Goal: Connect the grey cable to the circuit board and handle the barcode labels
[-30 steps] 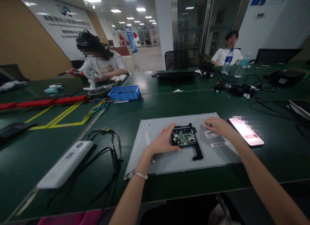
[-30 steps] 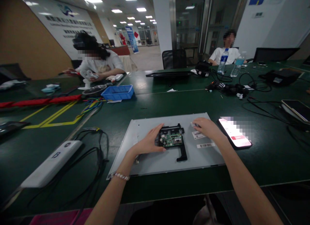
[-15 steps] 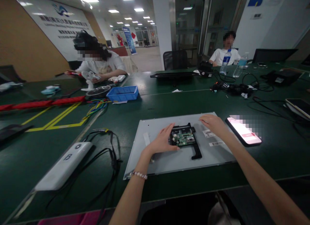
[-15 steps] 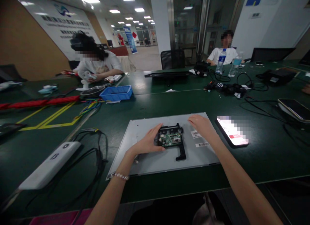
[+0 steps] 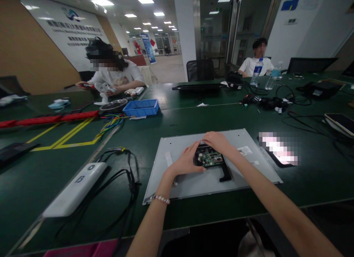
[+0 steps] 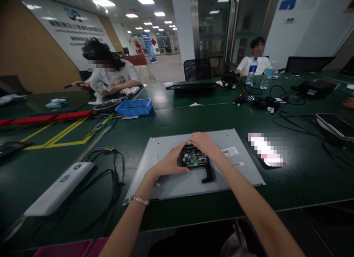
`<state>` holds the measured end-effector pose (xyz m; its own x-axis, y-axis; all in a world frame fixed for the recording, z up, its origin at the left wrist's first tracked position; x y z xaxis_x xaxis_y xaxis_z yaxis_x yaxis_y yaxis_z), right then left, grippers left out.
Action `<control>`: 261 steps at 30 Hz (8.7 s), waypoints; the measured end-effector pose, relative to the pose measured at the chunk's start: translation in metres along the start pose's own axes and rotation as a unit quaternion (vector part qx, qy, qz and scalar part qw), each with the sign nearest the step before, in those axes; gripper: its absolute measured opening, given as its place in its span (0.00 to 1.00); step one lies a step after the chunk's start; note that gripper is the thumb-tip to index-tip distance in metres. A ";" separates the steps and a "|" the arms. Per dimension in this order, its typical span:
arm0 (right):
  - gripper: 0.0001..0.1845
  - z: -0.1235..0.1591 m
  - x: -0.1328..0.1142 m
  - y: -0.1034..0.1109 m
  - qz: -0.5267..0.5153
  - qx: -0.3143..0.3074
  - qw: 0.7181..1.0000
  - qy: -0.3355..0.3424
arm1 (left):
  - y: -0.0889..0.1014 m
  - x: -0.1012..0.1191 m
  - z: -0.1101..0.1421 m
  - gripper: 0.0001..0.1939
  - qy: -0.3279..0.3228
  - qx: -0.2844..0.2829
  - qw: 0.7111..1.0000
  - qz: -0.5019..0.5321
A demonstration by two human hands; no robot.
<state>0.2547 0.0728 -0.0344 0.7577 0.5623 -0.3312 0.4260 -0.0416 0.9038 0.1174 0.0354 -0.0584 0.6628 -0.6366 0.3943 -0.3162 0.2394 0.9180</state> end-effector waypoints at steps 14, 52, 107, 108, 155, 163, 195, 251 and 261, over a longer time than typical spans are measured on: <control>0.12 0.005 -0.001 -0.019 -0.057 -0.001 0.998 0.007 | 0.001 0.003 -0.001 0.58 0.000 -0.005 1.000 -0.005; 0.09 0.150 0.129 0.033 -0.214 0.023 0.930 -0.298 | -0.002 -0.003 0.001 0.56 -0.004 -0.007 1.000 -0.019; 0.08 0.118 0.036 0.010 -0.262 0.095 0.951 -0.135 | -0.012 0.099 -0.026 0.14 -0.146 0.053 0.970 -0.188; 0.08 0.118 0.035 0.010 -0.256 0.089 0.954 -0.131 | -0.012 0.099 -0.026 0.14 -0.145 0.052 0.970 -0.187; 0.10 0.127 0.028 0.027 -0.205 0.115 0.967 -0.099 | 0.045 -0.038 0.070 0.12 0.262 0.188 0.942 0.093; 0.14 0.121 -0.004 0.035 -0.156 0.099 0.982 -0.029 | 0.039 -0.024 0.084 0.16 0.273 0.191 0.940 -0.069; 0.36 0.127 -0.150 -0.034 -0.144 -0.056 0.987 0.046 | 0.002 0.029 0.091 0.16 0.271 0.168 0.919 -0.231; 0.15 0.157 0.064 0.034 -0.073 0.122 0.978 -0.154 | 0.046 0.038 0.057 0.12 0.170 0.115 0.925 -0.321; 0.15 0.157 0.066 0.035 -0.105 0.132 0.972 -0.166 | 0.024 0.035 -0.051 0.09 0.089 0.031 0.934 -0.344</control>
<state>0.3969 -0.0210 -0.0674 0.7401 0.2852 -0.6090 0.6665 -0.1906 0.7207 0.1679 0.0560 -0.0202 0.8237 -0.4914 -0.2830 0.1921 -0.2278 0.9546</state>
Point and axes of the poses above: each hand's wrist, its own z-axis away from the middle knuckle, its own y-axis out of the back of the hand, x = y × z, the point moved 6 cm from there along -z, towards the middle knuckle, and after that the axes turned 11 degrees about -z, right-handed, at the moved point
